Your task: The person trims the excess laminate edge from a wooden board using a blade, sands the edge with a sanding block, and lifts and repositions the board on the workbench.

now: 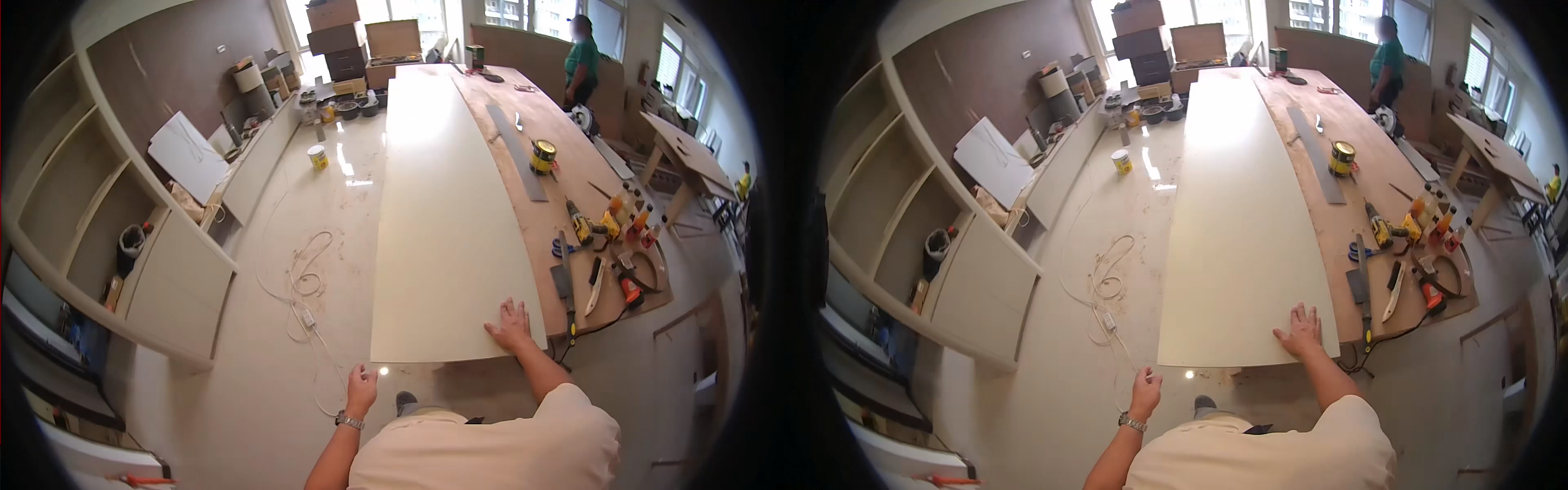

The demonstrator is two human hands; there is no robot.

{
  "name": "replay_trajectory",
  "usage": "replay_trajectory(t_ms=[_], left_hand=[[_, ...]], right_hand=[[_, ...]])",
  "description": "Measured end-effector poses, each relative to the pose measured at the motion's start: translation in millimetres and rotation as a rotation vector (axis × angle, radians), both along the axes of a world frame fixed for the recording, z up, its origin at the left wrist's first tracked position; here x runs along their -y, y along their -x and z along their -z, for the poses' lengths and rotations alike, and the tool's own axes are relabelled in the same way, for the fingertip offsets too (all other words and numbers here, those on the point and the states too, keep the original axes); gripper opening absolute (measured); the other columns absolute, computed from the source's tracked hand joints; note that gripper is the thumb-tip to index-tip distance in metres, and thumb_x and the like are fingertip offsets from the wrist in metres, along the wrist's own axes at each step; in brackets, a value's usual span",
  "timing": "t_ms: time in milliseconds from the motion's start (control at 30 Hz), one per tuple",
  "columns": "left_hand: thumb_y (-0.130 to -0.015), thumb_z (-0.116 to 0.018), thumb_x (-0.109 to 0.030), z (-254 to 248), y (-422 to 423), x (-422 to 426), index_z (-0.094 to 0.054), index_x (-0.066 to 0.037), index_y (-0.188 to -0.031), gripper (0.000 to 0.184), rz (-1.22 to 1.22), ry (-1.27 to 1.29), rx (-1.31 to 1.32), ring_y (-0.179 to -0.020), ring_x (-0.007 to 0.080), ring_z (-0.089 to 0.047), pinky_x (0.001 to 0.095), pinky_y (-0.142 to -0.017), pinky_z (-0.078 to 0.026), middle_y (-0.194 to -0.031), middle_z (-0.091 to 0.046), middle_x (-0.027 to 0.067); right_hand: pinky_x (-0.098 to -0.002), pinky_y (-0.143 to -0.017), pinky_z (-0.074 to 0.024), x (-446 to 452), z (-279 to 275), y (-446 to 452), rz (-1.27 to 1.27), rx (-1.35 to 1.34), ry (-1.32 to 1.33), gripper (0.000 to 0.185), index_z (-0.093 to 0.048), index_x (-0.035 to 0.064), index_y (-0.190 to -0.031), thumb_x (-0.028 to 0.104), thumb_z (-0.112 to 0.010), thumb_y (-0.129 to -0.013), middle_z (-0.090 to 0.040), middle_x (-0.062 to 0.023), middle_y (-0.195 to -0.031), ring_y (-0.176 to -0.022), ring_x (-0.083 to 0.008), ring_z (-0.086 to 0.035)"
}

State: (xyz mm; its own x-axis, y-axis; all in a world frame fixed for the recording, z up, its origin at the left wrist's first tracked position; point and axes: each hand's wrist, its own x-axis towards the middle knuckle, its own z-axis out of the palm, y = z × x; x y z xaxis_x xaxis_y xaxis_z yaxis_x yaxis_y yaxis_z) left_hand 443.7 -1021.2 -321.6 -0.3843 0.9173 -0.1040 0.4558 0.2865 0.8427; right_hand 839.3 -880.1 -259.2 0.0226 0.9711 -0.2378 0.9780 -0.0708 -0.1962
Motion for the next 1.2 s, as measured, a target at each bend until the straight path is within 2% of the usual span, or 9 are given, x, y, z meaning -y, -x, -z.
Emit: replay_trajectory(t_ms=[133,233,333,433,500,667,867,1067,1200], left_hand=[[-0.094,-0.063,-0.028,-3,15,-36,-0.049,0.006,-0.131,0.052,0.068,0.151,0.184,-0.098,0.0237,-0.064,0.034,-0.082,-0.052,-0.11,-0.065,0.0164],[-0.095,-0.061,-0.028,-3,27,-56,-0.052,0.003,-0.128,0.047,0.192,0.299,0.426,-0.098,0.0215,-0.065,0.0328,-0.079,-0.053,-0.11,-0.064,0.0119],[-0.096,-0.06,-0.029,-14,27,-72,-0.056,0.001,-0.122,0.04,0.251,0.405,0.664,-0.094,0.0197,-0.066,0.0327,-0.077,-0.054,-0.104,-0.063,0.0081],[-0.096,-0.06,-0.028,-13,37,-75,-0.058,0.001,-0.116,0.036,0.276,0.465,0.757,-0.093,0.0195,-0.067,0.0325,-0.077,-0.054,-0.1,-0.063,0.0059],[-0.097,-0.06,-0.029,-12,43,-82,-0.059,0.002,-0.113,0.035,0.298,0.51,0.817,-0.093,0.0198,-0.067,0.0312,-0.076,-0.055,-0.098,-0.063,0.0059],[-0.097,-0.06,-0.029,-13,51,-93,-0.059,0.003,-0.107,0.034,0.436,0.577,0.746,-0.086,0.0186,-0.068,0.0266,-0.072,-0.054,-0.096,-0.064,0.0075],[-0.094,-0.063,-0.029,-3,74,-104,-0.062,0.004,-0.101,0.034,0.565,0.571,0.651,-0.08,0.0159,-0.068,0.0263,-0.067,-0.053,-0.092,-0.066,0.0094],[-0.093,-0.063,-0.034,-25,122,-104,-0.064,0.006,-0.092,0.039,0.521,0.433,0.537,-0.069,0.0143,-0.064,0.0272,-0.061,-0.051,-0.08,-0.066,0.009],[-0.091,-0.065,-0.036,-43,151,-104,-0.063,0.004,-0.086,0.041,0.424,0.397,0.452,-0.061,0.0137,-0.061,0.0284,-0.056,-0.048,-0.073,-0.064,0.0074]], right_hand=[[-0.0463,-0.117,-0.0223,0,-3,8,0.058,0.02,-0.002,0.085,-0.033,0.0026,-0.149,0.054,-0.059,-0.087,-0.017,-0.0156,-0.161,-0.146,-0.0394,-0.019],[-0.0432,-0.109,-0.0364,12,12,1,0.126,-0.269,-0.147,0.074,-0.041,0.0011,-0.143,0.04,-0.068,-0.085,-0.037,-0.0185,-0.149,-0.132,-0.0374,-0.041],[-0.0453,-0.102,-0.0398,46,48,0,0.659,-0.426,-0.521,0.062,-0.05,0.0006,-0.131,0.031,-0.073,-0.083,-0.051,-0.0174,-0.131,-0.119,-0.0353,-0.05],[-0.0416,-0.099,-0.0412,72,64,9,1.246,-0.584,-0.601,0.052,-0.052,-0.0022,-0.121,0.026,-0.074,-0.083,-0.052,-0.0179,-0.117,-0.111,-0.0331,-0.051],[-0.04,-0.1,-0.0411,82,65,24,1.358,-0.943,-0.52,0.053,-0.047,-0.0038,-0.12,0.028,-0.072,-0.086,-0.05,-0.0189,-0.121,-0.114,-0.0305,-0.05],[-0.0445,-0.105,-0.0386,74,57,49,1.47,-1.204,-0.57,0.066,-0.033,-0.0088,-0.132,0.025,-0.07,-0.089,-0.046,-0.0226,-0.135,-0.123,-0.0325,-0.048],[-0.049,-0.099,-0.0451,68,147,25,1.489,-1.611,-0.583,0.045,-0.044,-0.0145,-0.123,0.017,-0.06,-0.095,-0.053,-0.022,-0.129,-0.117,-0.0332,-0.056],[-0.0439,-0.075,-0.0564,74,65,96,1.514,-1.779,-0.458,0.031,-0.058,0.002,-0.118,0.027,-0.055,-0.099,-0.066,-0.0105,-0.108,-0.091,-0.025,-0.068],[-0.0433,-0.077,-0.0564,78,38,139,1.524,-1.745,-0.343,0.03,-0.06,0.0095,-0.115,0.034,-0.053,-0.099,-0.068,-0.0075,-0.1,-0.091,-0.0249,-0.068]])
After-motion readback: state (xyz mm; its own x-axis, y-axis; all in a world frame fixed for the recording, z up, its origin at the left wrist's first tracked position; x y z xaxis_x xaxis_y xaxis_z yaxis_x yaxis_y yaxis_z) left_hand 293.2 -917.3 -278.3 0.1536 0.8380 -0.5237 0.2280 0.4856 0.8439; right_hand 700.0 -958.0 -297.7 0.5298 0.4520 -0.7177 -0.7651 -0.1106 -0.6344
